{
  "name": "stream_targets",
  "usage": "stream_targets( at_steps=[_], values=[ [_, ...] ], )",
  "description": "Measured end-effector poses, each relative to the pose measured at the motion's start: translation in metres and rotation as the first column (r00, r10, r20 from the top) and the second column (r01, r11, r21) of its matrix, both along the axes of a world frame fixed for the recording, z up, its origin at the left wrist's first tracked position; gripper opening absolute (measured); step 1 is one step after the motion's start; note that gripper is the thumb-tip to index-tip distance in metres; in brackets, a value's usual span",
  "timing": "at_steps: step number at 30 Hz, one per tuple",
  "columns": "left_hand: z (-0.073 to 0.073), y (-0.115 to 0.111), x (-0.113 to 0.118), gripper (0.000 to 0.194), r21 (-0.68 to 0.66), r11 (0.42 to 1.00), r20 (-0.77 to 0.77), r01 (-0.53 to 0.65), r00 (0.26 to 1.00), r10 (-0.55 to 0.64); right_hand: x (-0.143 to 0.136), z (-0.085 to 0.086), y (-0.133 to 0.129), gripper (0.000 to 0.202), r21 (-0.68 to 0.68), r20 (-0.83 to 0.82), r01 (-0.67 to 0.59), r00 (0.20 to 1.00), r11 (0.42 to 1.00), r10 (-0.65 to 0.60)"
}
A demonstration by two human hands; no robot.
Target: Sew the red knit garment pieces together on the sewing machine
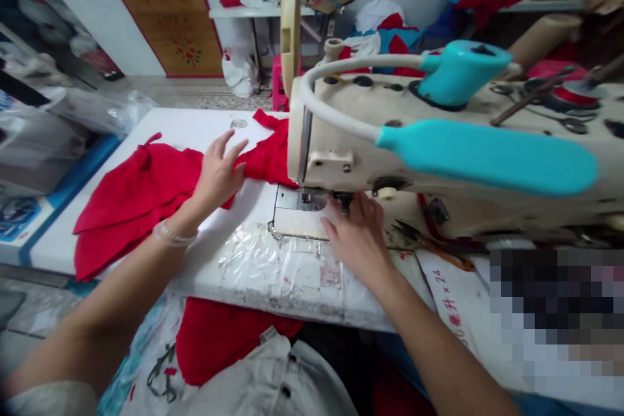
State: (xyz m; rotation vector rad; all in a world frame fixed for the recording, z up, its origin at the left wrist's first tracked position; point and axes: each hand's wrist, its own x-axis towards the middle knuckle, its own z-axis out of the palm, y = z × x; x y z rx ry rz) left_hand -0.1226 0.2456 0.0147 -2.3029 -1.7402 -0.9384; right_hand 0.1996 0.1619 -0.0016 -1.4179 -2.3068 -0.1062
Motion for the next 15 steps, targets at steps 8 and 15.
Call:
stream_targets(
  at_steps=[8,15],
  values=[
    [0.019,-0.027,-0.101,0.049,-0.387,0.897,0.567,-0.211,0.713,0.412,0.022,-0.003,-0.068,0.025,0.027,-0.23,-0.139,0.963,0.99,0.141],
    [0.035,-0.028,-0.103,0.05,-0.333,0.937,0.528,-0.106,0.802,0.279,0.013,0.002,-0.094,0.018,-0.02,-0.352,-0.136,0.928,0.991,0.12]
  ],
)
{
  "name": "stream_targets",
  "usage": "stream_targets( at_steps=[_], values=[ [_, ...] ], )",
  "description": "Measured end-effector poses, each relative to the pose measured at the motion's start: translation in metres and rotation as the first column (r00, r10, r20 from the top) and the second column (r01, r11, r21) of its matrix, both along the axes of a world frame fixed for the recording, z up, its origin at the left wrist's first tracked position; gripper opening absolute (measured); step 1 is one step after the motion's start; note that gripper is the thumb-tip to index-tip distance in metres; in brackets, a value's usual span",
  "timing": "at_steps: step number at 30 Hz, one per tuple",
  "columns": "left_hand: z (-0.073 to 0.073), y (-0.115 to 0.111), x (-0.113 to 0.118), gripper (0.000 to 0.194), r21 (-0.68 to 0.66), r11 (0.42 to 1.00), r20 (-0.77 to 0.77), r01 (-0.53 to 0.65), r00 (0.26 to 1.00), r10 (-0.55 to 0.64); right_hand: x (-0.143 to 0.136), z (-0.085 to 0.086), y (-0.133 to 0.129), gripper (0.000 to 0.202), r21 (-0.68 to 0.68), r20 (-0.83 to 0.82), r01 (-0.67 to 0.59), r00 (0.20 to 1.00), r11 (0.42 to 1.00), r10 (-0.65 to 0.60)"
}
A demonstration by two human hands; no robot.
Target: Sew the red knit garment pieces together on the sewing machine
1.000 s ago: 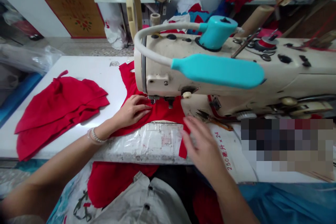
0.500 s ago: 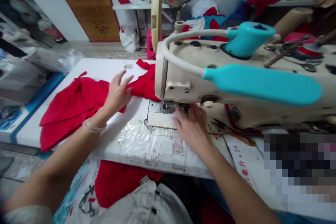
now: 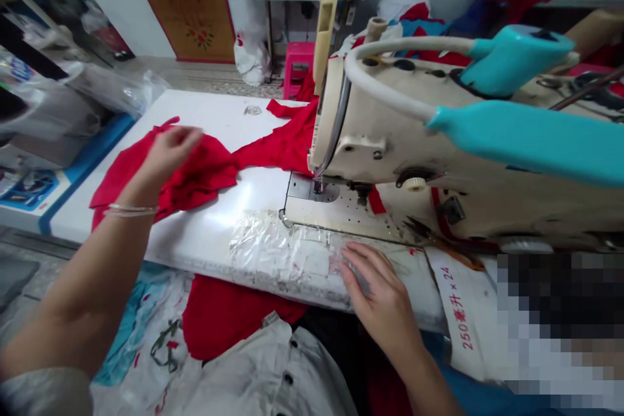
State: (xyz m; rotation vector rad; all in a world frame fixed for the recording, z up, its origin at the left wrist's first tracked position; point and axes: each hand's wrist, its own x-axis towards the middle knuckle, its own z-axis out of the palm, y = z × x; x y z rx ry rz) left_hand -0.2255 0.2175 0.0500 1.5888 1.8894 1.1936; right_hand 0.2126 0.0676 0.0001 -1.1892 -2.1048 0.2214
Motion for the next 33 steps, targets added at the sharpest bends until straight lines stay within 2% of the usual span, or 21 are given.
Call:
stream_targets(
  at_steps=[2,5,9,10,11,12,14,15,17,19,21,23,25,26,27,28,29,30,31,33],
  values=[
    [-0.008,-0.001,0.005,0.041,-0.046,0.998,-0.105,0.029,0.994,-0.034,-0.003,-0.003,-0.004,0.018,0.005,-0.001,-0.009,1.0,1.0,0.009],
    [-0.018,-0.001,0.009,0.032,-0.096,0.995,-0.28,0.001,0.96,-0.028,-0.005,-0.007,-0.006,0.019,0.015,-0.007,-0.004,1.0,1.0,0.004],
    [-0.02,-0.005,0.017,0.033,-0.15,0.968,-0.495,0.202,0.832,-0.25,-0.005,-0.011,-0.009,0.019,0.011,-0.008,0.008,1.0,1.0,-0.008],
    [-0.019,-0.005,0.019,0.032,-0.15,0.966,-0.537,0.211,0.803,-0.259,-0.005,-0.012,-0.011,0.02,0.009,-0.009,0.01,1.0,1.0,-0.01],
    [-0.018,-0.004,0.02,0.032,-0.142,0.972,-0.547,0.186,0.804,-0.234,-0.004,-0.012,-0.012,0.02,0.011,-0.011,0.014,1.0,1.0,-0.014],
    [-0.016,-0.002,0.019,0.032,-0.118,0.984,-0.494,0.133,0.852,-0.174,-0.004,-0.012,-0.013,0.021,0.016,-0.017,0.021,1.0,1.0,-0.02],
    [-0.01,0.006,0.01,0.038,-0.067,0.998,-0.245,0.014,0.969,-0.03,-0.001,-0.011,-0.015,0.023,0.031,-0.033,0.039,0.999,0.999,-0.038],
    [-0.005,0.01,0.003,0.045,-0.049,0.998,-0.107,-0.032,0.994,0.027,0.0,-0.009,-0.016,0.024,0.037,-0.042,0.05,0.998,0.998,-0.049],
    [0.007,0.014,-0.007,0.058,-0.021,0.995,0.071,-0.094,0.993,0.095,0.003,-0.006,-0.018,0.025,0.042,-0.066,0.07,0.996,0.997,-0.067],
    [0.019,0.006,-0.004,0.063,0.003,0.998,0.123,-0.06,0.991,0.059,0.001,0.001,-0.02,0.028,0.05,-0.097,0.089,0.992,0.995,-0.084],
    [0.026,-0.019,0.024,0.062,0.029,0.995,0.142,0.099,0.985,-0.102,-0.007,0.009,-0.022,0.036,0.097,-0.127,0.114,0.987,0.989,-0.102],
    [0.024,-0.055,0.071,0.06,0.011,0.93,0.031,0.367,0.93,-0.367,-0.022,0.017,-0.022,0.048,0.173,-0.148,0.115,0.985,0.978,-0.09],
    [0.013,-0.087,0.123,0.042,-0.038,0.835,-0.018,0.549,0.835,-0.55,-0.039,0.022,-0.02,0.058,0.224,-0.129,0.039,0.992,0.974,-0.01],
    [0.006,-0.099,0.144,0.036,-0.066,0.709,-0.095,0.702,0.703,-0.705,-0.046,0.021,-0.018,0.059,0.231,-0.093,-0.024,0.995,0.973,0.046],
    [-0.002,-0.106,0.159,0.032,-0.065,0.608,-0.165,0.791,0.593,-0.788,-0.052,0.019,-0.016,0.055,0.227,-0.036,-0.089,0.994,0.97,0.1],
    [-0.009,-0.11,0.168,0.031,-0.058,0.566,-0.235,0.822,0.54,-0.808,-0.056,0.015,-0.014,0.047,0.218,0.036,-0.145,0.989,0.965,0.141],
    [-0.017,-0.109,0.169,0.031,-0.05,0.567,-0.307,0.822,0.528,-0.792,-0.056,0.01,-0.012,0.038,0.213,0.113,-0.184,0.98,0.96,0.163],
    [-0.023,-0.105,0.164,0.031,-0.036,0.624,-0.366,0.781,0.571,-0.735,-0.054,0.005,-0.011,0.029,0.21,0.184,-0.203,0.969,0.957,0.165],
    [-0.029,-0.1,0.153,0.031,-0.026,0.706,-0.415,0.707,0.635,-0.651,-0.049,0.0,-0.01,0.021,0.209,0.235,-0.205,0.96,0.956,0.154],
    [-0.036,-0.087,0.12,0.032,-0.03,0.849,-0.487,0.528,0.734,-0.474,-0.036,-0.008,-0.011,0.016,0.193,0.271,-0.185,0.954,0.964,0.128]
  ],
)
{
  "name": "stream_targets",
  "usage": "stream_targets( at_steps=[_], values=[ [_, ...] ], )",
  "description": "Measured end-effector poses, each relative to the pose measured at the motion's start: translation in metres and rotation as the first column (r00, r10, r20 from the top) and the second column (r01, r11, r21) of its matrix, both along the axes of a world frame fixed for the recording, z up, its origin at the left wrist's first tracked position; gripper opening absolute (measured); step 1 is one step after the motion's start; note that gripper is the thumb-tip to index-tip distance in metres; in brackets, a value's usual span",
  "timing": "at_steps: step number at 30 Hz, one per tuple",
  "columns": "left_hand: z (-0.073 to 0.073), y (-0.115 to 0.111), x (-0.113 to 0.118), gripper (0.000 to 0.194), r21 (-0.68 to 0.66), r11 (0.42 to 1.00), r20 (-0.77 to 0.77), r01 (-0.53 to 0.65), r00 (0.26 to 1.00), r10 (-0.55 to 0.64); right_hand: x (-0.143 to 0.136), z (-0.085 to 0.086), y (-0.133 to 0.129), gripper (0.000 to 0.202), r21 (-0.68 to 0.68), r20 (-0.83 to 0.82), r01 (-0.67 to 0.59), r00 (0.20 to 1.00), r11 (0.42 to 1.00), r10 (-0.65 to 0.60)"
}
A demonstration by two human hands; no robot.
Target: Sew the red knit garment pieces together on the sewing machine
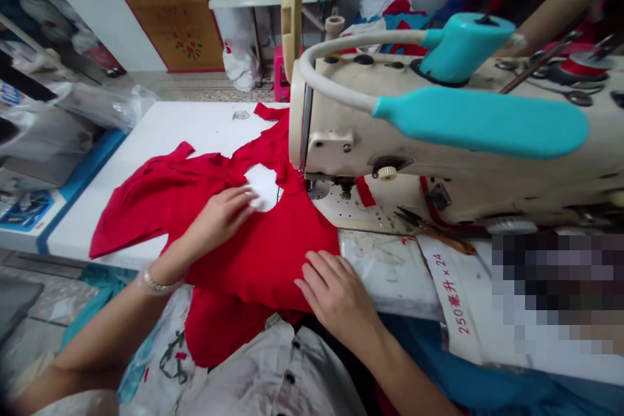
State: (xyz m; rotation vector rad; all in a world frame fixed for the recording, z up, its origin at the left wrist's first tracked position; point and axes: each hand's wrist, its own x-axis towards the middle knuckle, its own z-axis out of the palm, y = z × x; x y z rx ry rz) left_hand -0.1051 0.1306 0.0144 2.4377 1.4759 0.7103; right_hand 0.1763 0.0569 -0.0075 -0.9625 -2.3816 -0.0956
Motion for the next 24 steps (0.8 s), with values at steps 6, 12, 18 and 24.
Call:
stream_targets(
  at_steps=[6,12,18,24],
  values=[
    [0.005,0.046,-0.092,0.039,-0.095,0.975,-0.006,-0.202,0.979,0.203,0.019,-0.003,-0.004,0.01,-0.048,-0.05,0.035,0.998,0.998,-0.038],
    [0.026,0.067,-0.095,0.054,-0.105,0.919,-0.255,-0.381,0.903,0.345,-0.002,-0.004,-0.003,0.008,-0.051,-0.014,0.043,0.999,0.998,-0.044],
    [0.015,-0.037,-0.036,0.097,-0.32,0.947,-0.46,0.034,0.868,-0.187,0.02,0.002,0.001,0.014,-0.132,-0.046,0.017,0.999,0.991,-0.023],
    [0.019,-0.057,-0.004,0.059,-0.261,0.965,-0.29,0.019,0.952,-0.097,0.003,-0.005,0.014,0.024,0.011,0.009,0.075,0.997,0.997,-0.075]
  ],
)
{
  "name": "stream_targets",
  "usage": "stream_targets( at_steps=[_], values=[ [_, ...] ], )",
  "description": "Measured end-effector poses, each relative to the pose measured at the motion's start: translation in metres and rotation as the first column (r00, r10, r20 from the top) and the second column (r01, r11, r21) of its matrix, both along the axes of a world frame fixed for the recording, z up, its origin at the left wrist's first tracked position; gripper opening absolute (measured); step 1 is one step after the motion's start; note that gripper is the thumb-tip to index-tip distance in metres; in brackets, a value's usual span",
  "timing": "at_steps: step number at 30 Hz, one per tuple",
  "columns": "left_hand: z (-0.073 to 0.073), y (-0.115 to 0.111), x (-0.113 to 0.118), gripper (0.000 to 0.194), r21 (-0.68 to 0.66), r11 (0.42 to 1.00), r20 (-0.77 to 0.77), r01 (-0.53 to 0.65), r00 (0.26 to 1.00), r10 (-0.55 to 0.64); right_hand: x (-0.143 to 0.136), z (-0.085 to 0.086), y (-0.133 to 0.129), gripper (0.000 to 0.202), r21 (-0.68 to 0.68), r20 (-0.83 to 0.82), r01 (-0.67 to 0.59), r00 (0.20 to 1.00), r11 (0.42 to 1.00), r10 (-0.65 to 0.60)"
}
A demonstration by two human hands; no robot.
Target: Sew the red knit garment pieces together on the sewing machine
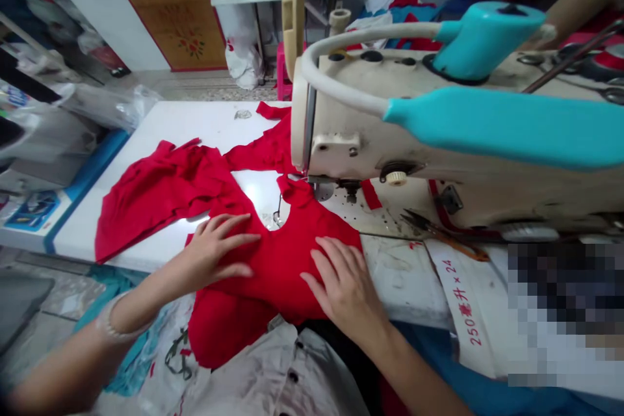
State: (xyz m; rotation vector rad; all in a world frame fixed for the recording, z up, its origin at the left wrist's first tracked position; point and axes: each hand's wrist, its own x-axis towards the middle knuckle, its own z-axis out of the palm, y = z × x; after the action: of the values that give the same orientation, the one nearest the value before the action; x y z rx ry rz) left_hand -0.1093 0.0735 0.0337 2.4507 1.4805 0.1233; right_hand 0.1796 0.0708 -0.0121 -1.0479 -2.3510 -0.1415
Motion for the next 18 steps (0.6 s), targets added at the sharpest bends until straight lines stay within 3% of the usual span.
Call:
stream_targets(
  at_steps=[2,4,7,10,13,15,18],
  values=[
    [0.004,0.021,0.032,0.04,0.078,0.993,0.143,-0.089,0.987,0.077,-0.017,-0.006,0.003,0.037,0.024,0.052,-0.061,0.997,0.998,0.059],
    [0.002,0.047,0.07,0.038,0.075,0.995,0.226,-0.059,0.973,0.041,-0.029,-0.011,0.004,0.036,0.051,0.073,-0.087,0.994,0.995,0.083],
    [-0.007,0.083,0.109,0.03,0.094,0.992,0.064,-0.081,0.995,0.075,-0.029,-0.014,0.002,0.03,0.085,0.015,-0.101,0.995,0.991,0.1],
    [-0.014,0.103,0.109,0.025,0.1,0.982,0.005,-0.158,0.987,0.159,-0.021,-0.013,-0.001,0.034,0.057,-0.098,-0.082,0.991,0.995,0.088],
    [-0.014,0.104,0.094,0.027,0.105,0.97,0.04,-0.219,0.976,0.216,-0.019,-0.012,-0.001,0.038,0.014,-0.182,0.023,0.983,1.0,-0.02],
    [-0.014,0.1,0.092,0.032,0.146,0.97,0.075,-0.195,0.98,0.185,-0.02,-0.012,0.001,0.036,0.014,-0.185,0.053,0.982,0.998,-0.05],
    [-0.018,0.101,0.095,0.028,0.168,0.976,0.098,-0.136,0.988,0.121,-0.018,-0.01,0.005,0.029,0.019,-0.148,-0.009,0.989,1.0,0.012]
  ],
)
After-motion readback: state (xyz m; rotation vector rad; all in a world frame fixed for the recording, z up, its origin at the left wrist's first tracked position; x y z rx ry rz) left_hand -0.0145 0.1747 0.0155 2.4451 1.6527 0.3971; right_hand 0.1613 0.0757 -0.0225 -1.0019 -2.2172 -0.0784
